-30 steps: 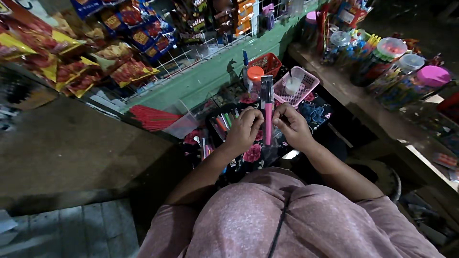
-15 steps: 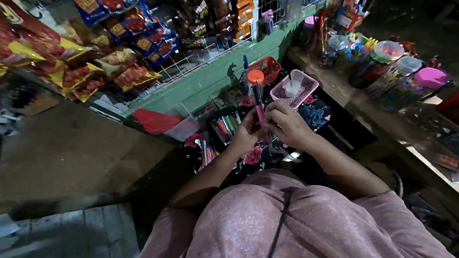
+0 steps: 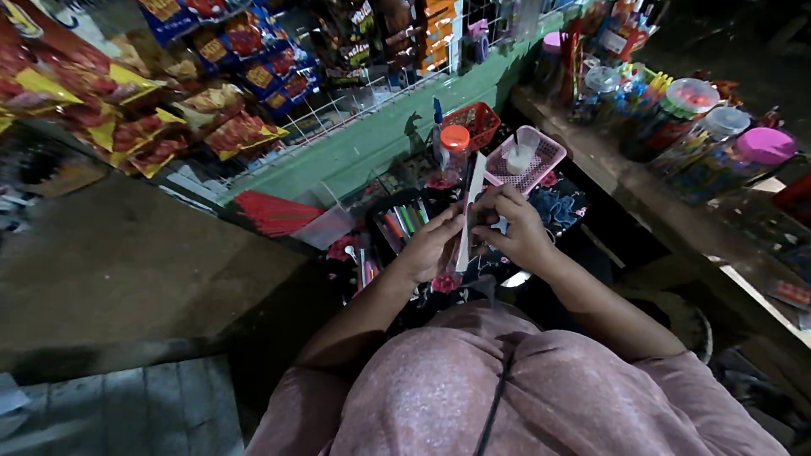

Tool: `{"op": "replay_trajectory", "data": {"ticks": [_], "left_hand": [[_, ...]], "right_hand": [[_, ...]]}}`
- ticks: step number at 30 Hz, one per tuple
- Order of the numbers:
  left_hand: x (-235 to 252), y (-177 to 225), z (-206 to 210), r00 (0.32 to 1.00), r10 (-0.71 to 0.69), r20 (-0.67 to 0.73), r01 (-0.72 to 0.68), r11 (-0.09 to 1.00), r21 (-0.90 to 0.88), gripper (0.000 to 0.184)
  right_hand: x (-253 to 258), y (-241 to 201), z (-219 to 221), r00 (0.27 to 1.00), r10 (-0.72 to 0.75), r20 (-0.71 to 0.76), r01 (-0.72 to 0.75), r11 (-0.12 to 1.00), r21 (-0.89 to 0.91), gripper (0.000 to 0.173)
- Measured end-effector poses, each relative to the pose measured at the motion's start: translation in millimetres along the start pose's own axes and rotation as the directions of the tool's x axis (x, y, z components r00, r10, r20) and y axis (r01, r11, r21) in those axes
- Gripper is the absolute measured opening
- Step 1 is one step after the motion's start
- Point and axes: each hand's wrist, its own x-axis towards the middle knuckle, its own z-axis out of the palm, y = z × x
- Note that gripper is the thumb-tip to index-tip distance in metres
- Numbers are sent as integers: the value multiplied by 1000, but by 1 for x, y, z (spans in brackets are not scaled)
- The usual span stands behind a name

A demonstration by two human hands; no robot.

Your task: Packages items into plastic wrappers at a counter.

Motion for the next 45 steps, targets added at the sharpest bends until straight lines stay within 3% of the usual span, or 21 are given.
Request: {"op": "replay_trajectory", "data": {"ticks": [4,11,15,19,23,31,33,39,41,45], "left_hand": [[-1,1,-1,999,-5,47,2,998,61,42],[-1,2,-4,998,-19,66,17,999,33,43],[8,0,-20,971,-6,240,-18,995,99,73],[8,-1,-17,987,-22,161,-33,944,328,69],[11,-3,-16,997,-37,75,7,932,362,59],[18,-7,-17,995,97,-4,-90,935,342,48],[17,-6,-21,995,95,-8,-86,930,358,51],[10,-14,-30,986,92,-135,-35,926,377,21],[14,-20,-31,981,130,-141,-78,942,328,17],[17,-22,-32,967,187,-175,-95,896,434,23]], "right_hand": [[0,-2,2,1000,-2,-14,3,1000,20,12],[5,-7,2,998,-47,34,48,998,-37,7],[9,-7,0,994,-96,45,103,976,-191,6],[13,-7,-2,986,-161,41,164,907,-387,6],[16,-3,-2,970,-234,61,234,842,-486,4],[20,-9,-11,989,-63,131,97,959,-267,12],[21,-10,-15,997,-6,73,23,971,-239,15],[17,4,-18,986,161,-50,-165,981,-97,15],[13,11,-13,985,166,-51,-168,984,-51,16],[11,15,-9,984,154,-85,-152,988,25,17]]}}
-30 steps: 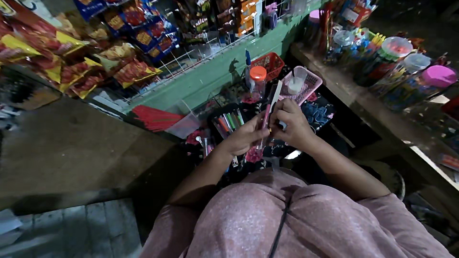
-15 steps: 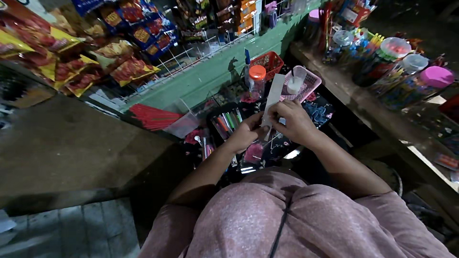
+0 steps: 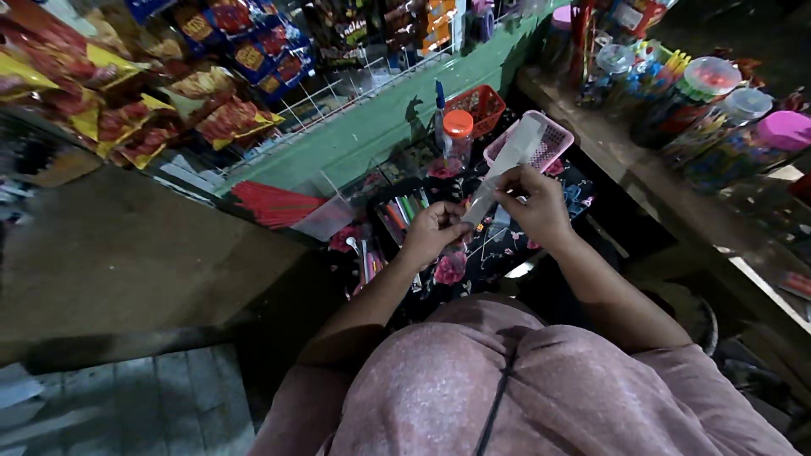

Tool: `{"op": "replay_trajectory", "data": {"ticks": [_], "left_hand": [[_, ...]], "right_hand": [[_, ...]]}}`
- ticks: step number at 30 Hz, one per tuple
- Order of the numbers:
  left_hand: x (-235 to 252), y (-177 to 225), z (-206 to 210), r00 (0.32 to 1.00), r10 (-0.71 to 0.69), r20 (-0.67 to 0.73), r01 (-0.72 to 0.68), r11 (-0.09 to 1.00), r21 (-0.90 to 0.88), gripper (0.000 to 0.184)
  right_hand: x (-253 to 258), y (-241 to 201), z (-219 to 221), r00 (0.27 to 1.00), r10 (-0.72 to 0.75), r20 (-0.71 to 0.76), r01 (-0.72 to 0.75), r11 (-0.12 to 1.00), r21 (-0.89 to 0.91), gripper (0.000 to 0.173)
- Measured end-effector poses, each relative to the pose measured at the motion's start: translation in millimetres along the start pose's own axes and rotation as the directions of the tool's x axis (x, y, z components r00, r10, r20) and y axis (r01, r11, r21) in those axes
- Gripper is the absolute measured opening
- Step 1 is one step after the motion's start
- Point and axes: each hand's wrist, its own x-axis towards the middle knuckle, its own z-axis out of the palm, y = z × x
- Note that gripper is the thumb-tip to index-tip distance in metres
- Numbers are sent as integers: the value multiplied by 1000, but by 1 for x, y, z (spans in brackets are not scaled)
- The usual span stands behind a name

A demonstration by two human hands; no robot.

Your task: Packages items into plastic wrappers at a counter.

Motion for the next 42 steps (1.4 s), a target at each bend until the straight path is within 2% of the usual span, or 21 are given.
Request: {"op": "replay_trajectory", "data": {"ticks": [6,11,16,20,24,27,30,32,35,38,40,42], "left_hand": [[-8,0,-2,999,30,42,-32,998,56,29],[-14,11,-4,999,11,45,-17,993,118,32],[-32,28,-14,988,-38,151,48,997,-59,46],[-33,25,-15,983,-65,171,54,996,66,57],[-28,25,-9,979,-76,189,32,974,226,65],[-11,20,-8,969,-45,241,23,995,94,71],[-1,24,1,967,-69,246,77,997,-25,53],[3,22,5,972,-36,233,45,998,-34,44],[6,22,7,961,-26,275,38,999,-36,49],[6,21,9,961,-51,272,55,998,-6,52],[6,17,10,975,25,220,-42,997,69,64],[6,17,12,971,184,153,-219,941,260,66]], "right_hand": [[1,0,-7,997,75,-36,-73,997,38,16],[-2,1,-5,995,65,-72,-61,997,49,16],[-4,2,-2,998,54,-42,-46,983,179,14],[-7,-1,5,992,91,-85,-69,971,228,14],[-13,-7,12,996,17,-84,-5,990,141,13],[-14,-8,15,998,-64,-17,66,989,135,13],[-12,-9,16,997,-66,35,62,993,96,14],[-11,-11,14,995,-37,92,31,997,66,13],[-10,-16,10,984,-48,170,43,999,34,13],[-9,-16,8,988,-33,154,25,998,50,13],[-8,-15,6,991,-16,131,7,998,65,13],[-6,-14,5,992,-30,126,24,998,53,14]]}}
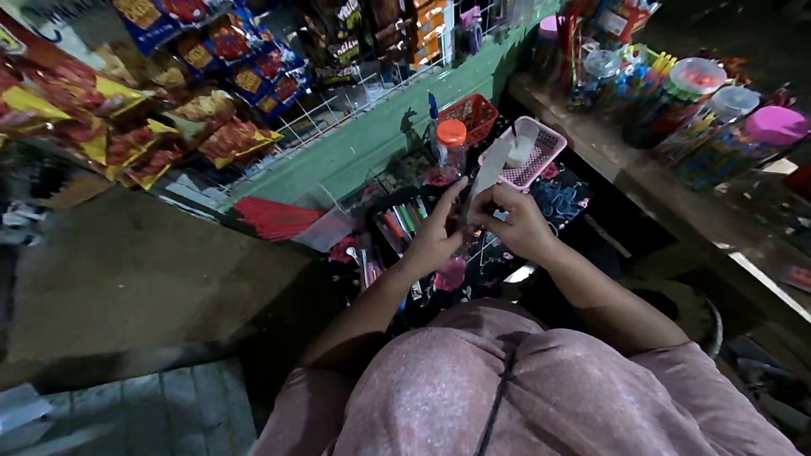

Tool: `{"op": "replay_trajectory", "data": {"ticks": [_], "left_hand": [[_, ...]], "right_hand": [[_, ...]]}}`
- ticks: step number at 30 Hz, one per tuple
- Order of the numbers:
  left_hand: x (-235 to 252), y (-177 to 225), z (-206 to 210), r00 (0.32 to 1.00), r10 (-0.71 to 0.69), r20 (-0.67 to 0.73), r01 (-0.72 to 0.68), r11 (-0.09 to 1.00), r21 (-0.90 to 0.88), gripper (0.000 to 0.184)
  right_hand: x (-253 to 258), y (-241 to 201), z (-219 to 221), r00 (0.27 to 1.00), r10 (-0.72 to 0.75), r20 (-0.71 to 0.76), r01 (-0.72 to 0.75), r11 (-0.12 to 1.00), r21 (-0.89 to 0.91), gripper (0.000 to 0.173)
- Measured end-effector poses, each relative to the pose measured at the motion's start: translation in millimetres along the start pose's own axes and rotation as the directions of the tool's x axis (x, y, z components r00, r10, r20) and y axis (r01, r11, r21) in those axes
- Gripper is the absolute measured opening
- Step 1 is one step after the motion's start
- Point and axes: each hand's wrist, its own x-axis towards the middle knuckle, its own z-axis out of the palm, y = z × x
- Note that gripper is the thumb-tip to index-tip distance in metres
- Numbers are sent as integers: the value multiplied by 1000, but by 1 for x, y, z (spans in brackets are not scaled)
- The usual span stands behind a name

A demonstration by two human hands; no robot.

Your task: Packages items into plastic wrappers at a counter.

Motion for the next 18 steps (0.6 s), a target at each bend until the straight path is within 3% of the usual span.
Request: {"op": "replay_trajectory", "data": {"ticks": [2,5,13,16,18], "left_hand": [[0,-1,-2,994,108,-36,-101,982,163,49],[1,3,-11,993,121,-12,-115,969,218,31],[7,15,-34,982,113,149,-154,939,309,16],[8,12,-35,981,143,129,-175,944,281,12],[8,11,-35,980,158,124,-187,941,283,13]], "right_hand": [[1,-1,-1,999,-32,22,32,998,-46,16],[3,-3,-2,991,-120,59,125,987,-103,14],[7,-4,-3,965,-233,122,250,956,-154,9],[10,-2,-3,987,-163,-1,163,985,-60,13],[17,5,-5,986,-51,-160,62,996,65,31]]}}
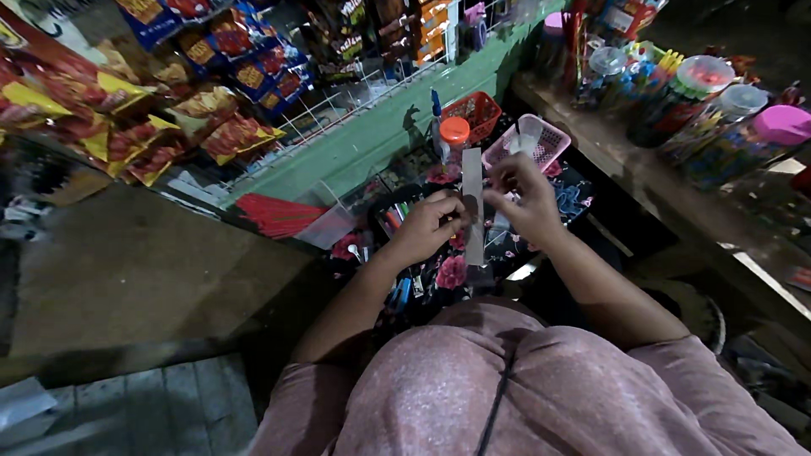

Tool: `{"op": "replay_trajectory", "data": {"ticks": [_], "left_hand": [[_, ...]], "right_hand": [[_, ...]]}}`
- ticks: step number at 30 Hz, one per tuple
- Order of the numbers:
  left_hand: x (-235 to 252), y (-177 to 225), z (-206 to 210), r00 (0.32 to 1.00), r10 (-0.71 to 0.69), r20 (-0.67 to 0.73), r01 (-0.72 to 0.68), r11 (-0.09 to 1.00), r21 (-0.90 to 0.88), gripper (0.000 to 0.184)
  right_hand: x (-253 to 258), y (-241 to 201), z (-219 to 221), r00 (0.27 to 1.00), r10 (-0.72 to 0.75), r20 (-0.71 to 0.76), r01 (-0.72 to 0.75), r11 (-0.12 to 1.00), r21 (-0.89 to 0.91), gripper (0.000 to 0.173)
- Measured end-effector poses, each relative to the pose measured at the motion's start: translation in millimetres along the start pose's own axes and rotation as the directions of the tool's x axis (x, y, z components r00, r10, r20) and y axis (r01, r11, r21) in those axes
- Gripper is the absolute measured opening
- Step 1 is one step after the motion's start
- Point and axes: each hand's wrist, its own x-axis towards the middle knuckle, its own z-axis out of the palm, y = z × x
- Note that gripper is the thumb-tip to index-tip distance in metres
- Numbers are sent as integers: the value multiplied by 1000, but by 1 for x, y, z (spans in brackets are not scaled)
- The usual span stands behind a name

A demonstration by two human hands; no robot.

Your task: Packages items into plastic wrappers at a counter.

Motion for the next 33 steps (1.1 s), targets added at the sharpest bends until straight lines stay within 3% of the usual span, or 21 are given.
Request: {"op": "replay_trajectory", "data": {"ticks": [2,4,5,7,9,15,23,33], "left_hand": [[0,-1,0,1000,26,5,-26,1000,6,15],[-1,-1,0,999,47,10,-47,999,12,15],[-1,-1,0,999,49,14,-49,999,12,15],[0,1,-1,999,44,26,-45,999,23,15],[-1,1,-2,998,48,34,-49,998,37,16],[-3,-3,-3,995,30,100,-34,999,38,12],[3,1,-5,998,28,50,-34,993,117,13],[5,-2,-5,985,164,-53,-146,958,246,13]], "right_hand": [[10,4,-4,988,156,-9,-154,980,128,57],[17,2,-6,949,289,128,-310,929,201,68],[19,1,-6,923,326,207,-368,903,221,67],[22,-2,-3,904,330,272,-398,883,251,47],[25,-5,-2,922,280,269,-340,917,211,33],[33,-17,-12,961,113,252,-114,993,-11,32],[30,-26,-13,884,-32,465,90,991,-103,32],[31,-24,-23,890,19,455,27,995,-95,33]]}}
